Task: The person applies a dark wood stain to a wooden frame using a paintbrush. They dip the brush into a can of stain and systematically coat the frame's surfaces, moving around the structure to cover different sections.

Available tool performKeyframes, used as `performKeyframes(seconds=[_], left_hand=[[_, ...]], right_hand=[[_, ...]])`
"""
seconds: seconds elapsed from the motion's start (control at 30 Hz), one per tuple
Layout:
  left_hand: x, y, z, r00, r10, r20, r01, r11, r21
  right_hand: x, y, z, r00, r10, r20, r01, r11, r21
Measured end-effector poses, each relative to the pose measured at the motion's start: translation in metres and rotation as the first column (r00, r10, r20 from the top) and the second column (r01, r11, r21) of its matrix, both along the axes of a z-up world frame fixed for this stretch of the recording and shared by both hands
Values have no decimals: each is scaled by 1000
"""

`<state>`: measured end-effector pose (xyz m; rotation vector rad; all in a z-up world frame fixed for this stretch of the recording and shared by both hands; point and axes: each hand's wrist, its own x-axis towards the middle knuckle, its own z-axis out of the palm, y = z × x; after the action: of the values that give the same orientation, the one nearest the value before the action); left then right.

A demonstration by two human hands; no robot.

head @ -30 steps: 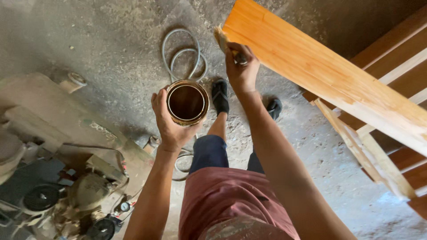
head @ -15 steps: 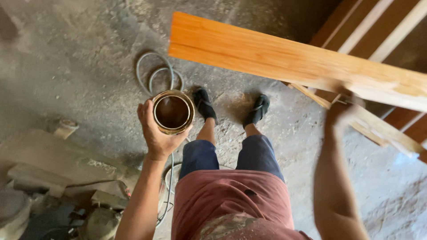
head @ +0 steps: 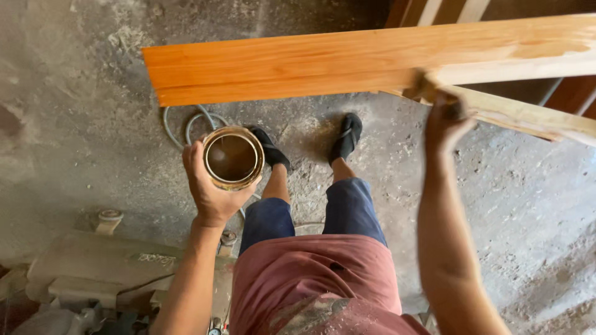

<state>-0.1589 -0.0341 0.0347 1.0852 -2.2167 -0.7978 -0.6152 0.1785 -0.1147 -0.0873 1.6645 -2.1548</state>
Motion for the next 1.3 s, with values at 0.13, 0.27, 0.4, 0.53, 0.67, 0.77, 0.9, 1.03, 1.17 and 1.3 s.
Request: performKeyframes(seconds=[0.13,0.27,0.4,0.53,0.67,0.77,0.9,1.03,1.17,1.3], left_hand=[[-53,6,-3,993,-112,-38,110,993,-41],[-119,15,-8,980,-185,-76,181,982,-58],[-190,30,-18,970,-240,-48,236,969,-74],[-243,45,-24,945,-324,-46,319,943,-91],[-280,63,-26,927,-374,-18,369,920,-130],[-299,72,-25,900,-432,-59,424,899,-113],[-320,77,-27,881,-464,-88,458,885,-85],[-334,82,-30,873,-476,-105,475,879,-35],[-353,85,-32,869,-485,-99,485,874,-22],[-367,85,-32,876,-471,-108,475,880,11]], right_hand=[[-103,38,43,674,455,-582,194,651,734],[-78,31,150,824,401,-399,1,704,710],[8,8,251,819,502,-277,-253,750,612],[45,-22,296,608,705,-366,-256,610,750],[40,-58,272,382,768,-513,-166,604,780],[25,-69,241,306,791,-530,-128,586,801],[2,-29,229,410,719,-561,-98,646,757],[-16,29,232,824,499,-267,-177,676,716],[-35,66,211,979,199,-48,-124,761,637],[-65,104,181,1000,-8,31,0,963,269]])
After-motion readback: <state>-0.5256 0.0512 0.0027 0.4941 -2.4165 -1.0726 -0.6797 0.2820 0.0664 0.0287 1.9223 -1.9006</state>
